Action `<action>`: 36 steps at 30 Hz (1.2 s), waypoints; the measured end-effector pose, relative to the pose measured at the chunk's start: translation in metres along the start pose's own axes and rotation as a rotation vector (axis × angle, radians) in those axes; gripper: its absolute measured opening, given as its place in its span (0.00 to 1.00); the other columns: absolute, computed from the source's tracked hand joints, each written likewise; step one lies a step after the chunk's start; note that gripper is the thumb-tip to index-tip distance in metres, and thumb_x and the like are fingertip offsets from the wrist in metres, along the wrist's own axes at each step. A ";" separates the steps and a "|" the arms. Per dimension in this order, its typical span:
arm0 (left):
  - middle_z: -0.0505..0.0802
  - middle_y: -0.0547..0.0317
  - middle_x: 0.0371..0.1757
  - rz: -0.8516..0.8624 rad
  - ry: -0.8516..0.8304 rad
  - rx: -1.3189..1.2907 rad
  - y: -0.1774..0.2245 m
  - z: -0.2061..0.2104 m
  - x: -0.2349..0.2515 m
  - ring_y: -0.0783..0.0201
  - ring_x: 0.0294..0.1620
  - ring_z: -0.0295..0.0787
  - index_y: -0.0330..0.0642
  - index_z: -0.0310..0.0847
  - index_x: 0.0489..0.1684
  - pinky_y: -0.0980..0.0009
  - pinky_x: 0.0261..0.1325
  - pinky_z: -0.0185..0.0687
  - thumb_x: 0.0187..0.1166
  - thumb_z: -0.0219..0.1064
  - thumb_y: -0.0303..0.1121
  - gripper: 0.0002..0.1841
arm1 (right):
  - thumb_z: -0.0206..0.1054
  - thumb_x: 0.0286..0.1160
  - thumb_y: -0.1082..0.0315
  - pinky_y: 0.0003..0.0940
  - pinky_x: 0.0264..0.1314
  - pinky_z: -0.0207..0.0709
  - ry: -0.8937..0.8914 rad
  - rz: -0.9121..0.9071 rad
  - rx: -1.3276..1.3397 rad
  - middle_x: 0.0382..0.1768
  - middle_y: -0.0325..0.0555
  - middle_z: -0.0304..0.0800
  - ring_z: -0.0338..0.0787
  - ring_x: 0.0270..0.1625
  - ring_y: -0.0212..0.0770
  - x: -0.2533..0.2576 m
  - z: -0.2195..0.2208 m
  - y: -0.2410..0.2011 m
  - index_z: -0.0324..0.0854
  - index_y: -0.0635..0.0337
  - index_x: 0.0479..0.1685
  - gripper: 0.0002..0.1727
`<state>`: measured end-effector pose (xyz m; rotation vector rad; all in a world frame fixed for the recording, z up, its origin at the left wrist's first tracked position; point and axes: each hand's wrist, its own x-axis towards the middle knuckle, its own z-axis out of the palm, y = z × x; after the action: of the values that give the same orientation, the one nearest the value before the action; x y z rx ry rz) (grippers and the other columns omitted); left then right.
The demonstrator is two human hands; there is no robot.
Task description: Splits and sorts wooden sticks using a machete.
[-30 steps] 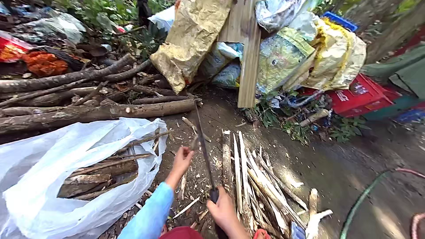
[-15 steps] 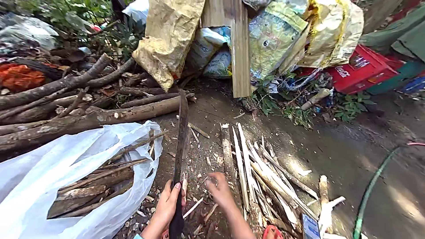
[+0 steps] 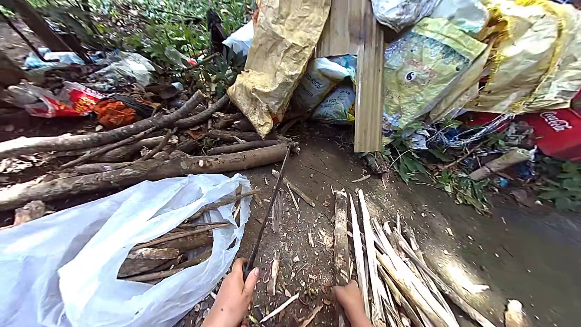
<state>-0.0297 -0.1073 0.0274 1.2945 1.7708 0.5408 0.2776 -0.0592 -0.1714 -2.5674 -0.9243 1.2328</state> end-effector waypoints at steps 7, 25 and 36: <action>0.90 0.47 0.35 -0.087 -0.011 -0.028 0.011 -0.015 0.000 0.57 0.30 0.90 0.29 0.68 0.73 0.58 0.44 0.89 0.95 0.53 0.42 0.23 | 0.77 0.31 0.82 0.59 0.55 0.84 0.068 -0.572 0.510 0.56 0.66 0.87 0.89 0.56 0.58 -0.100 -0.092 -0.065 0.70 0.70 0.75 0.50; 0.90 0.37 0.47 -0.177 -0.095 0.082 -0.003 -0.016 -0.009 0.47 0.42 0.92 0.30 0.70 0.73 0.49 0.54 0.87 0.92 0.58 0.48 0.27 | 0.85 0.51 0.61 0.67 0.65 0.79 -0.099 -0.587 -0.569 0.60 0.64 0.88 0.88 0.64 0.64 -0.187 -0.170 -0.118 0.68 0.58 0.82 0.49; 0.90 0.31 0.58 -0.165 -0.119 0.230 0.004 0.008 0.012 0.40 0.59 0.91 0.29 0.69 0.76 0.44 0.67 0.82 0.92 0.57 0.50 0.30 | 0.79 0.42 0.67 0.41 0.53 0.86 0.461 -1.180 0.392 0.48 0.54 0.89 0.92 0.48 0.40 -0.243 -0.214 -0.153 0.67 0.72 0.73 0.47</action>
<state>-0.0219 -0.0960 0.0220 1.2908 1.8592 0.1679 0.2517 -0.0520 0.1856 -1.3998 -1.4975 0.3776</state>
